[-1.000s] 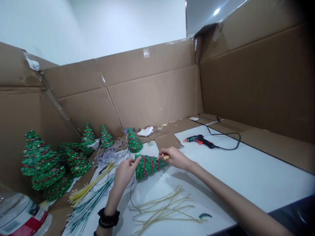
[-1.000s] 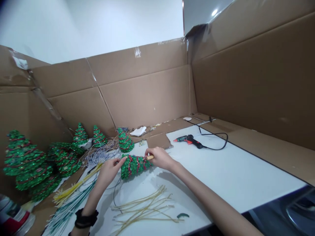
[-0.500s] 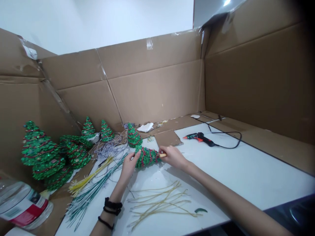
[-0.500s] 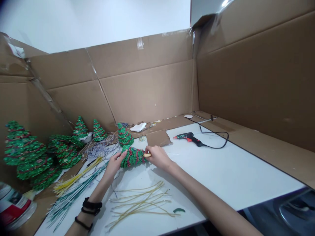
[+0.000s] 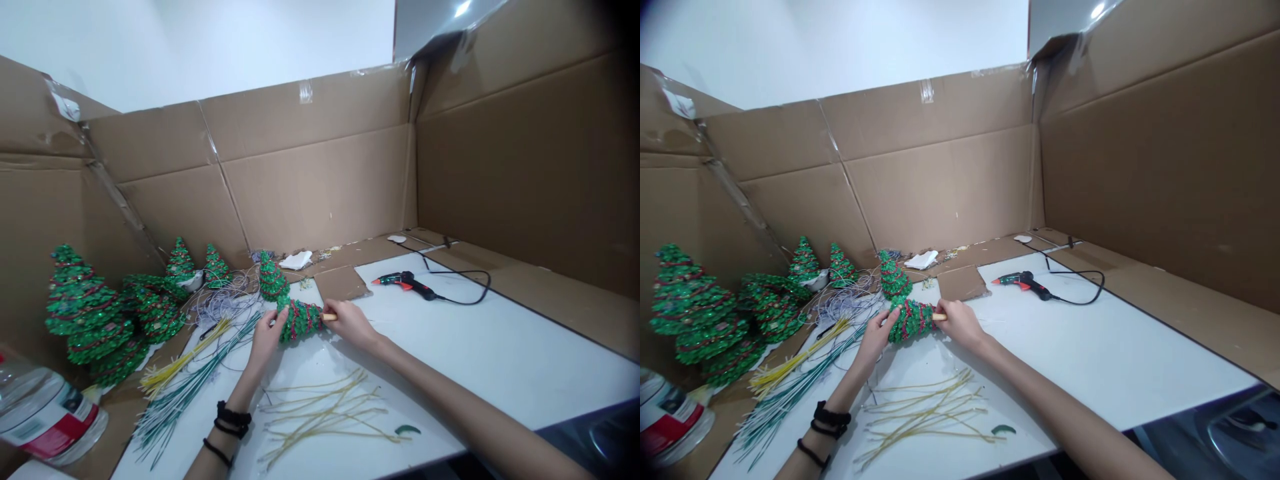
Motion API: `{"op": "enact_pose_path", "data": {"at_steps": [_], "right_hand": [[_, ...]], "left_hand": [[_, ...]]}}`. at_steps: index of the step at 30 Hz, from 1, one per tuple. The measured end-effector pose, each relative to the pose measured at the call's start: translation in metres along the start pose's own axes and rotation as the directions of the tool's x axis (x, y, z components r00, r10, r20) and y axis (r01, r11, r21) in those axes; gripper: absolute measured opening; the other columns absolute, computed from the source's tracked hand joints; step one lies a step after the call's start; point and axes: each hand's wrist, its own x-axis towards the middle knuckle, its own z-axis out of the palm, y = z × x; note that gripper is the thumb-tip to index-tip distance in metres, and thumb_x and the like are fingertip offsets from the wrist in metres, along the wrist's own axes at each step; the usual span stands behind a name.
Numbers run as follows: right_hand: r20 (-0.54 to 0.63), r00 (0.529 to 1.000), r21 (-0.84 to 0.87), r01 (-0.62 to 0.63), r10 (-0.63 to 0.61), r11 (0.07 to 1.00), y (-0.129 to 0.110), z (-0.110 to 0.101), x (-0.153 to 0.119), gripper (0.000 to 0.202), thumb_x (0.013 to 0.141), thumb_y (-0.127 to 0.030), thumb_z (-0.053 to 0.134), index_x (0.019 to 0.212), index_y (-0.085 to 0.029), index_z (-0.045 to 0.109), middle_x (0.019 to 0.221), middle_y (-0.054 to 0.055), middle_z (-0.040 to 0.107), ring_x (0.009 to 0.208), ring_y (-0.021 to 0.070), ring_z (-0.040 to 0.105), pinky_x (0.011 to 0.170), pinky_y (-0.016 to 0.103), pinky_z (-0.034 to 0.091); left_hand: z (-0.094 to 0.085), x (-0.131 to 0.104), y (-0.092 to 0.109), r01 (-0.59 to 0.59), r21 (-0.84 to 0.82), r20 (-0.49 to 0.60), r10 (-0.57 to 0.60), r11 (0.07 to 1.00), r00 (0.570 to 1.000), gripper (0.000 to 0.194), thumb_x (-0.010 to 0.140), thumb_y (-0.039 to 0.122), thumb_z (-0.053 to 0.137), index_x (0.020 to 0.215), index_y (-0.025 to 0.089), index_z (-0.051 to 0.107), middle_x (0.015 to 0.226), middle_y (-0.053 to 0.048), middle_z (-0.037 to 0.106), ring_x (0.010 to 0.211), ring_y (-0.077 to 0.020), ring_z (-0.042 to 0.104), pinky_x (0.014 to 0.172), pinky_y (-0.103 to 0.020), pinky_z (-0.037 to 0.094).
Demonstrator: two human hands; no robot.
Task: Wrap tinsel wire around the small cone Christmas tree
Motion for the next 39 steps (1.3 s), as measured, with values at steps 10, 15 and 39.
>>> {"op": "enact_pose_path", "data": {"at_steps": [10,15,39], "right_hand": [[-0.149,0.989,0.047,0.020,-0.013,0.999,-0.001,-0.005,-0.001,0.007,0.076,-0.020,0.050,0.076,-0.020,0.058,0.067,0.001,0.064,0.060,0.0153,0.055,0.052,0.022,0.023],[-0.204,0.976,0.151,0.110,-0.078,0.982,-0.005,-0.006,-0.002,0.015,0.082,-0.028,0.047,0.074,-0.021,0.057,0.056,-0.002,0.057,0.050,0.0129,0.049,0.050,0.021,0.025],[-0.123,0.988,-0.001,0.090,-0.089,0.996,-0.003,-0.006,-0.003,0.005,0.077,-0.021,0.050,0.078,-0.022,0.056,0.069,-0.001,0.065,0.062,0.0145,0.057,0.053,0.022,0.023]], "left_hand": [[0.003,0.000,-0.003,-0.003,-0.105,-0.008,0.002,0.994,1.000,0.040,0.071,0.055,0.058,0.069,0.015,0.060,0.061,0.001,0.052,0.058,-0.0129,0.046,0.055,-0.023,0.036],[0.010,-0.002,-0.010,-0.117,-0.144,-0.054,0.110,0.983,0.992,0.037,0.076,0.050,0.055,0.075,0.014,0.061,0.074,-0.001,0.054,0.073,-0.0152,0.048,0.069,-0.025,0.039],[0.031,-0.012,-0.014,-0.139,-0.118,0.134,0.154,0.983,0.979,0.025,0.078,0.036,0.057,0.092,0.015,0.057,0.078,0.000,0.052,0.066,-0.0121,0.043,0.063,-0.024,0.036]]}}
